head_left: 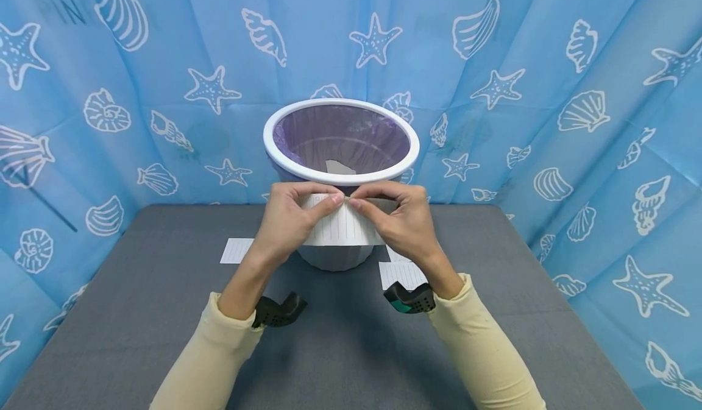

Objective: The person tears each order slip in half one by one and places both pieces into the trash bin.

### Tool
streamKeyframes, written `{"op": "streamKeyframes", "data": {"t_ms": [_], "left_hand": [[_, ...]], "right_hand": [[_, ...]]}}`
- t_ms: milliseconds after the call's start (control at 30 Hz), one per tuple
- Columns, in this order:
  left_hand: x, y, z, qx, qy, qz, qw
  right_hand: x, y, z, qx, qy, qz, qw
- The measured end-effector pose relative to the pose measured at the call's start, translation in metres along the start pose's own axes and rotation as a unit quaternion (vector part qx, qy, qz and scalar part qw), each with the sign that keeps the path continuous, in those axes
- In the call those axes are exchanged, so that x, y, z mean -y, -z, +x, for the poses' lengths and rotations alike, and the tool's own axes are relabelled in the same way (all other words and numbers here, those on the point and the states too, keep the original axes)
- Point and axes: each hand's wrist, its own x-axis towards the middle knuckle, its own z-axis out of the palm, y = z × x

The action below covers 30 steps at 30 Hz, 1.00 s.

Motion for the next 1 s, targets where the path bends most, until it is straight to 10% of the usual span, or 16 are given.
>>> {"op": "streamKeyframes", "data": {"t_ms": [667, 1000], "left_hand": [[-0.003, 0.004, 0.003, -0.043, -0.029, 0.067, 0.9964], [-0.036, 0.0, -0.005, -0.053, -0.016, 0.079, 0.9954]], "right_hand": [[-0.017, 0.014, 0.0, -0.019, 0.056, 0.043, 0.997], [-0.001, 0.021, 0.001, -0.029, 0.06, 0.045, 0.997]]}}
